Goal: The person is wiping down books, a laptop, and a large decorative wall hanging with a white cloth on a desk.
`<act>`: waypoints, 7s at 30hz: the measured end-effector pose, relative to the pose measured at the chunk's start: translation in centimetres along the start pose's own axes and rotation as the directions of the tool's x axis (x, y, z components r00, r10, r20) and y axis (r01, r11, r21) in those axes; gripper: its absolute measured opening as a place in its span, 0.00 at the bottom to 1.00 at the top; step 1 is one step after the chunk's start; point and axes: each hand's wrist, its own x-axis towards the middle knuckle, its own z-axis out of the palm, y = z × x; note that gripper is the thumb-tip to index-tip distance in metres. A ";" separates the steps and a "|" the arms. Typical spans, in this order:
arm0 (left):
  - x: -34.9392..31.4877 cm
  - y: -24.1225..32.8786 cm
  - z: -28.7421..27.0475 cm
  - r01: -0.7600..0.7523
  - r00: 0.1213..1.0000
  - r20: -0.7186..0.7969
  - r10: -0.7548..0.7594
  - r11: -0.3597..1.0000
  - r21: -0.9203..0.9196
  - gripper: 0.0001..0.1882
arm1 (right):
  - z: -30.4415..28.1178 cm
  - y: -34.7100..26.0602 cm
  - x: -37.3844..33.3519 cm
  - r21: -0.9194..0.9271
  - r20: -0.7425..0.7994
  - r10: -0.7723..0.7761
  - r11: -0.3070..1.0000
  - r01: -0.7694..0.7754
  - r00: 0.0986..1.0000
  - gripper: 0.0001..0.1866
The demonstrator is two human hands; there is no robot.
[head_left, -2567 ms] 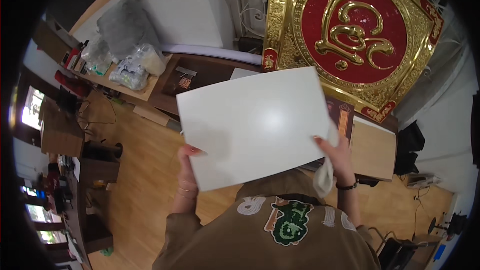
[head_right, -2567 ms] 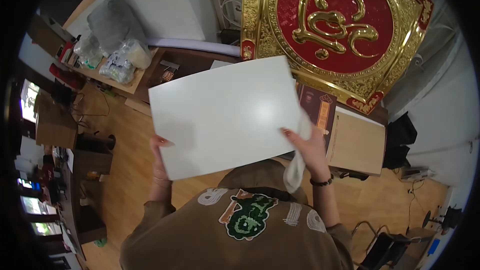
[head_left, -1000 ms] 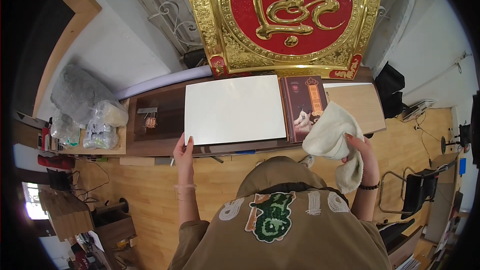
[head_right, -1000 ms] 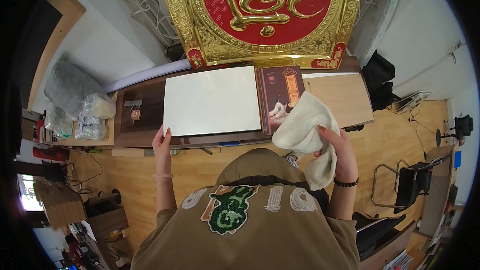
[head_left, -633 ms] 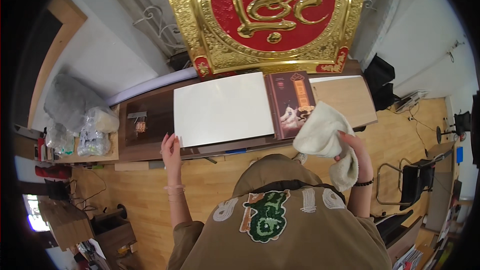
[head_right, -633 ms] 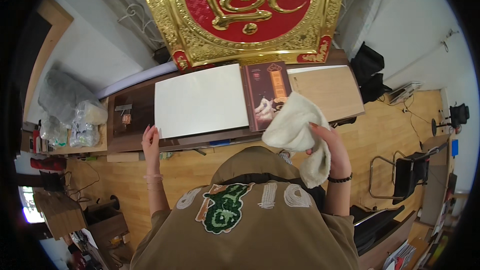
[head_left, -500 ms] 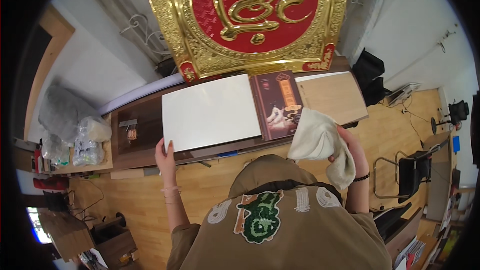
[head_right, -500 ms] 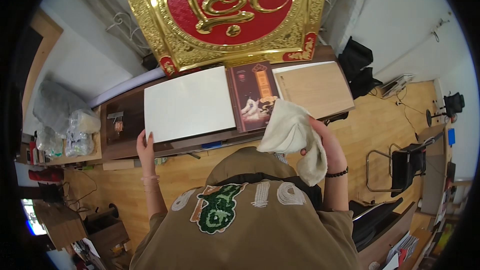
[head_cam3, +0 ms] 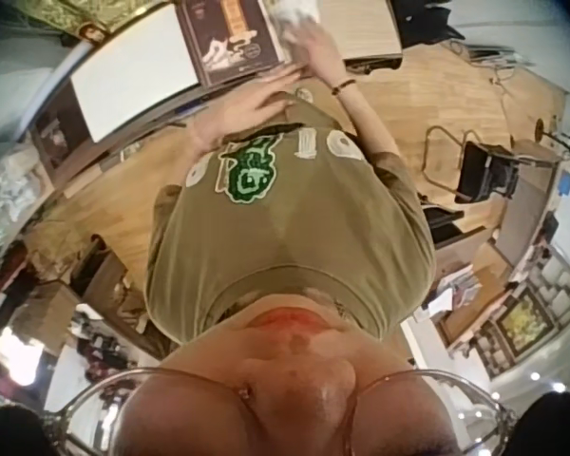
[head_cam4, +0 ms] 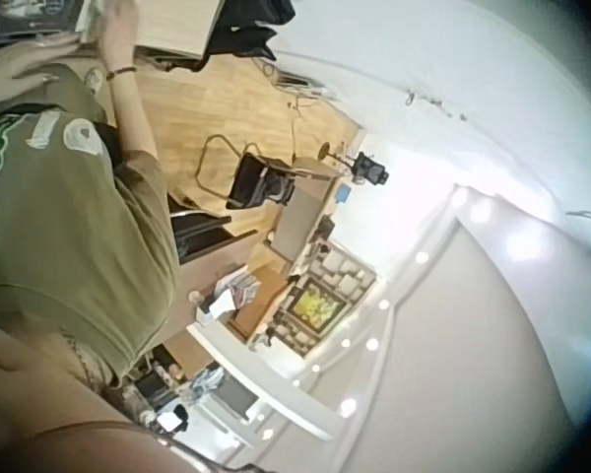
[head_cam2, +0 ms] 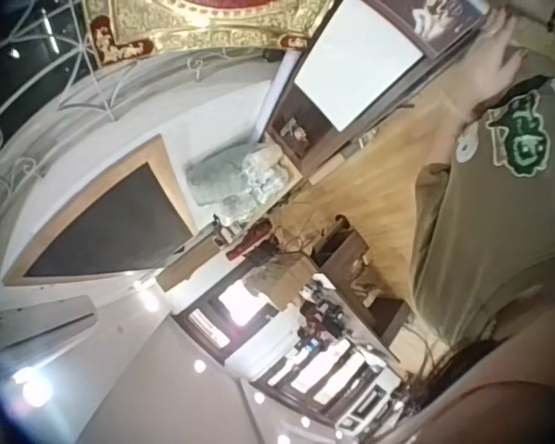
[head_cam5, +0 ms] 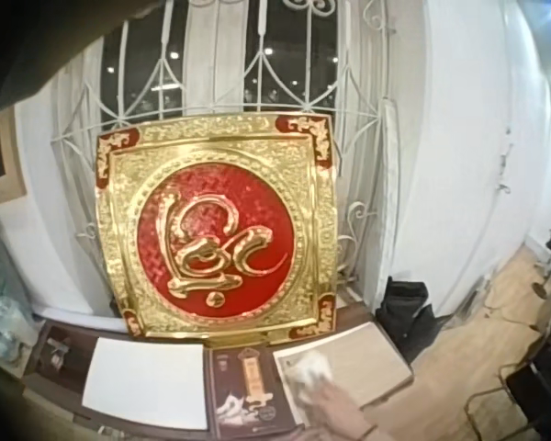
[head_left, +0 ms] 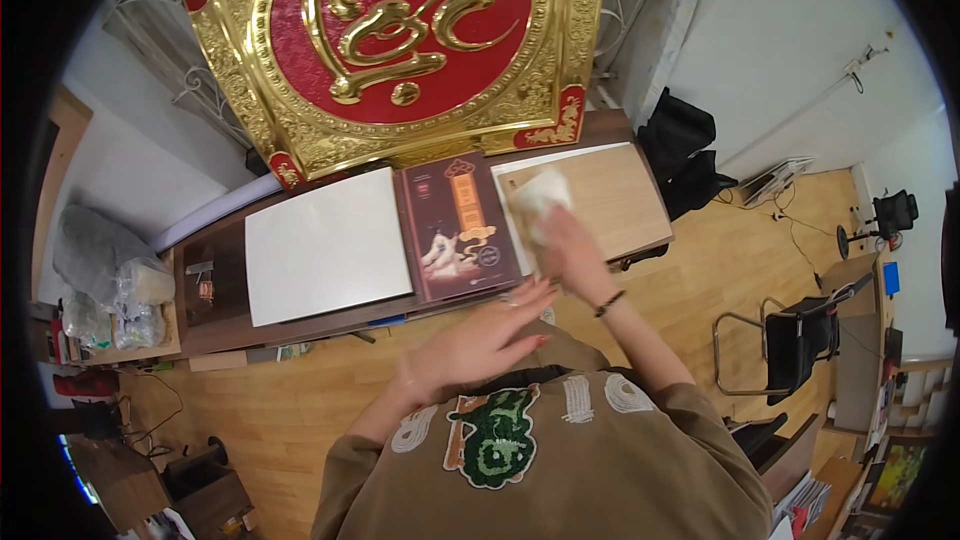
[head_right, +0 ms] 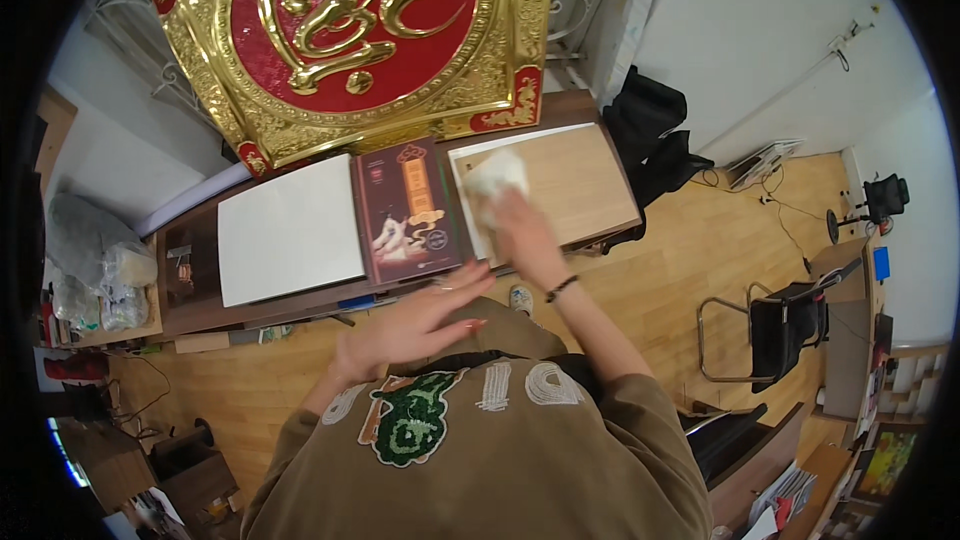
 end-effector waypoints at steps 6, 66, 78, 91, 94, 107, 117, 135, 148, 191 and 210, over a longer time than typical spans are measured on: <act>7.8 -4.8 8.6 0.194 0.976 -0.147 -0.161 0.949 0.249 0.43 | -0.4 3.5 0.9 -0.190 0.087 -0.029 0.981 0.045 0.996 0.26; 7.3 -5.6 12.8 0.471 0.759 -0.648 0.061 0.636 0.611 0.21 | -10.7 17.9 -8.5 0.115 0.147 -0.109 0.989 0.093 0.983 0.37; 10.1 0.0 5.2 0.379 0.609 -0.761 0.225 0.760 0.528 0.12 | -18.9 16.6 -2.7 0.420 -0.132 0.068 0.908 -0.006 0.989 0.30; -0.3 3.4 -4.2 0.254 0.522 -0.683 -0.512 0.857 -0.448 0.07 | -17.7 14.4 1.0 0.723 0.157 -0.084 0.688 -0.057 0.984 0.12; -2.9 2.4 -3.3 0.248 0.416 -0.644 -0.642 0.761 -0.599 0.10 | -16.0 12.2 1.7 0.811 0.338 -0.115 0.540 -0.227 0.934 0.01; -1.5 1.0 8.1 -0.381 0.164 -0.828 -0.536 0.740 -0.554 0.36 | -9.1 -2.4 7.2 0.920 0.307 -0.152 0.301 -0.252 0.939 0.04; -9.5 -4.0 -0.9 -0.394 -0.362 -0.780 -0.511 0.842 -0.369 0.25 | -12.8 2.6 3.9 0.599 0.287 -0.176 0.800 -0.033 0.941 0.15; -11.2 -10.6 3.0 -0.020 -0.547 -0.674 -0.497 0.812 -0.583 0.29 | -7.2 10.7 -6.8 -0.112 -0.023 -0.268 0.958 0.264 0.963 0.08; -2.6 5.6 3.5 -0.253 0.263 -0.894 -0.363 0.868 -0.427 0.34 | -17.8 -1.5 3.9 0.028 -0.576 -0.394 0.866 0.499 0.716 0.10; -22.9 -5.9 -7.1 0.372 0.270 -0.264 -0.926 0.354 -0.858 0.35 | -1.1 -9.7 6.7 0.201 -0.352 0.353 0.933 -0.298 0.867 0.15; -1.4 -1.0 -3.0 0.254 0.937 -0.012 -0.349 0.705 -0.662 0.20 | -3.1 10.8 0.9 -0.306 -0.195 0.264 0.899 -0.314 0.945 0.25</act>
